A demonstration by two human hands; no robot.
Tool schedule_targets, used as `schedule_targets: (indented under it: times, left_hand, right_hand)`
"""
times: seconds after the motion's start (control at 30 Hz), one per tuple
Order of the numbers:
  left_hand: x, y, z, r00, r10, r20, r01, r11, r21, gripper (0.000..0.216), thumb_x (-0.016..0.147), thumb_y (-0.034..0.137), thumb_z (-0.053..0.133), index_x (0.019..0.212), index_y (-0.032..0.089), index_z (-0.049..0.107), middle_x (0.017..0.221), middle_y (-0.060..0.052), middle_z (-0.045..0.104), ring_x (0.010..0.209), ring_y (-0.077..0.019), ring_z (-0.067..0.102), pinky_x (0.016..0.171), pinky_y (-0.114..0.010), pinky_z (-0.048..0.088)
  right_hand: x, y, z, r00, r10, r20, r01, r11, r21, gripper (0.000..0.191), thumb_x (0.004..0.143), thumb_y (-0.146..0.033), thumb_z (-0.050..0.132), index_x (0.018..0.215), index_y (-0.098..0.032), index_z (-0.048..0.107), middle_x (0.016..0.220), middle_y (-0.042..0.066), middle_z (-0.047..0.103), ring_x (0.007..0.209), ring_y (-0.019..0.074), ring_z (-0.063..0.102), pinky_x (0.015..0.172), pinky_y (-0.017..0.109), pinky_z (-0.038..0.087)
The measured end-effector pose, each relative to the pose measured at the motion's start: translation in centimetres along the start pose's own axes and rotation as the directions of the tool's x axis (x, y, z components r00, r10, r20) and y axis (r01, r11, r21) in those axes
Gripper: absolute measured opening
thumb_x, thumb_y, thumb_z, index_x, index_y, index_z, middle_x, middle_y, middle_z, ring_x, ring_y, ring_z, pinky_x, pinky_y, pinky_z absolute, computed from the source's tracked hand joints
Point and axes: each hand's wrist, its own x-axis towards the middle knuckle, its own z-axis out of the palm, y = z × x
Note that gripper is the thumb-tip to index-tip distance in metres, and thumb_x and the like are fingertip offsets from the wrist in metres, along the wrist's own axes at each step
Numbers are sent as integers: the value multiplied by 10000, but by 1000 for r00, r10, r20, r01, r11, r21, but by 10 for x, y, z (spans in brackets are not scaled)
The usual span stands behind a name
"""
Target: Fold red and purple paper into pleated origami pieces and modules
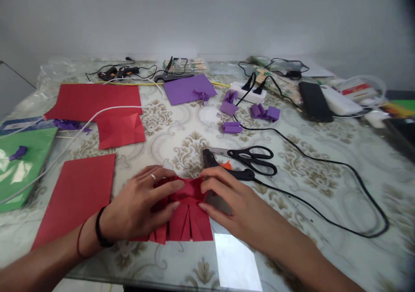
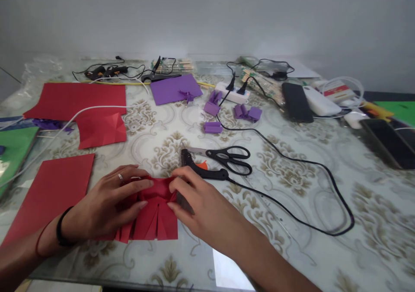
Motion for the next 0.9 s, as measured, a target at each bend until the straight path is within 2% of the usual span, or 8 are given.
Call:
schedule_targets:
  times: [0.13,0.23,0.4,0.6,0.77,0.9]
  left_hand:
    - [-1,1,-3,998,-36,46,38,998,-46,125,976,230,613,1091,211,660,1370,-137,621,1167,-272,664,973,-450,591]
    - [-1,1,-5,996,-31,79,37,997,-72,84,980,193,591,1016,213,664,1419,-132,583,1169,-266,660,989,-444,583]
    - [-1,0,-7,996,66,54,-60,993,-101,153,958,112,602,1043,224,664,1356,-116,593,1242,-277,595,1048,-460,538]
    - [2,1,-9,996,56,63,-46,986,-158,135,983,102,586,1029,218,638,1337,-100,607,1254,-260,559,1054,-448,528]
    - [6,2,-12,995,81,67,-68,982,-175,135,984,88,578,1009,208,636,1198,-83,676,1205,-263,567,1030,-444,515]
    - [6,2,-13,991,69,113,-52,988,-148,139,986,100,563,1001,207,652,1144,-81,637,1128,-261,567,989,-446,505]
  right_hand:
    - [0,2,-2,1000,-11,24,11,1000,15,85,1015,-172,596,1027,-245,638,1328,92,567,1069,205,687,910,365,608]
    - [0,2,-3,1000,-13,23,12,1000,26,93,1007,-163,603,1016,-244,648,1322,93,573,1066,204,685,903,359,617]
    - [0,2,-4,999,-25,38,23,999,48,103,998,-148,608,999,-248,634,1324,90,569,1122,220,669,945,381,607]
    - [0,1,-4,997,-23,72,18,998,63,131,1019,-158,576,965,-243,659,1362,81,538,1115,217,665,951,384,586]
    - [0,1,-5,997,-12,79,7,998,56,152,1017,-138,570,958,-242,663,1357,74,538,1128,214,655,960,377,572]
    - [-1,1,-4,997,-13,72,9,998,64,145,1020,-135,568,968,-243,648,1353,66,538,1162,203,640,994,363,553]
